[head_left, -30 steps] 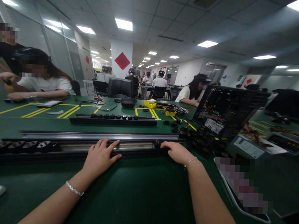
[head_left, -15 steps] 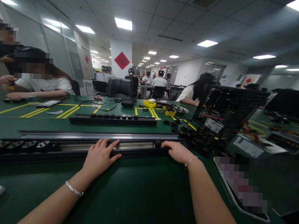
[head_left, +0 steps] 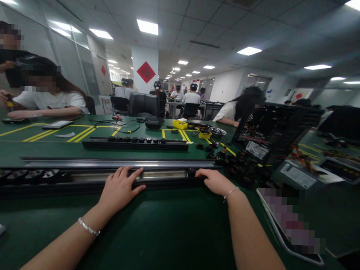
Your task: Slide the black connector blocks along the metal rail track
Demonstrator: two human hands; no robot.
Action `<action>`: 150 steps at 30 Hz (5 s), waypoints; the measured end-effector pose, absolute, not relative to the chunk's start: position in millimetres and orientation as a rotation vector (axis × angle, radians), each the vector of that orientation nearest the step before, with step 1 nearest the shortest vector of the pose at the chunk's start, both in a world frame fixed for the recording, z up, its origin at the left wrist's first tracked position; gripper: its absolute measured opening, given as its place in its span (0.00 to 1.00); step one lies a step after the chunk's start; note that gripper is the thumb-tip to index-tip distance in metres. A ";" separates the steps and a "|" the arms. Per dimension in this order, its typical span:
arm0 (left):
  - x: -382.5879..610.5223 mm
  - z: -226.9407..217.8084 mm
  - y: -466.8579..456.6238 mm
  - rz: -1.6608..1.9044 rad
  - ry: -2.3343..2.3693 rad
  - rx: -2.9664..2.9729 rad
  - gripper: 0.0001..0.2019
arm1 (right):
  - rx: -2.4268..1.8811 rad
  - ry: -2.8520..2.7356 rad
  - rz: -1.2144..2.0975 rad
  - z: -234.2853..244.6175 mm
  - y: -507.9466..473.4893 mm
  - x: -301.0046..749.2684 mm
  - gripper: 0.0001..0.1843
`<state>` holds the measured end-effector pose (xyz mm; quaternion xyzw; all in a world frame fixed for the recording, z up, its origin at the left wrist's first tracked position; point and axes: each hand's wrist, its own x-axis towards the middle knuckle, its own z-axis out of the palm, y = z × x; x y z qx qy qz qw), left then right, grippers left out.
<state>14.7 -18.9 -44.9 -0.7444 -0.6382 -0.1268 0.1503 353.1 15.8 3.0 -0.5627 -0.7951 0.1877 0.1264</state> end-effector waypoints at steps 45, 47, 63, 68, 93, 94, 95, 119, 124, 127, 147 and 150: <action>15.7 -45.9 -18.5 -0.383 -1.859 -2.144 0.29 | -2.010 -1.760 0.083 -26.2 25.7 315.6 0.14; 15.6 -45.8 -18.5 -0.373 -1.865 -2.142 0.29 | -2.026 -1.767 0.095 -24.5 25.6 315.5 0.13; 14.1 -47.7 -17.4 -0.367 -1.818 -2.127 0.29 | -2.062 -1.749 0.073 -23.1 28.3 317.8 0.12; 14.1 -48.4 -16.9 -0.374 -1.817 -2.139 0.30 | -2.050 -1.755 0.075 -23.5 29.3 320.7 0.12; 13.9 -48.0 -17.0 -0.392 -1.822 -2.136 0.30 | -2.102 -1.754 0.072 -23.2 36.2 342.1 0.15; 13.8 -48.2 -17.0 -0.390 -1.823 -2.137 0.30 | -2.100 -1.754 0.073 -23.2 36.2 342.1 0.15; 13.7 -48.3 -17.0 -0.387 -1.825 -2.139 0.29 | -2.098 -1.754 0.075 -23.2 36.3 342.3 0.15; 14.6 -46.1 -18.5 -0.389 -1.825 -2.137 0.29 | -2.165 -1.724 0.067 -22.4 37.5 350.8 0.19; 14.6 -45.9 -18.3 -0.373 -1.833 -2.132 0.29 | -2.168 -1.715 0.066 -21.9 37.3 353.1 0.18; 14.7 -45.4 -18.4 -0.380 -1.844 -2.138 0.29 | -2.160 -1.718 0.081 -21.9 37.8 354.4 0.18; 15.3 -46.0 -17.9 -0.408 -1.836 -2.142 0.29 | -2.190 -1.604 0.217 -38.8 47.5 381.2 0.25; 15.4 -45.8 -18.0 -0.406 -1.846 -2.142 0.29 | -2.168 -1.622 0.184 -42.6 50.3 383.4 0.25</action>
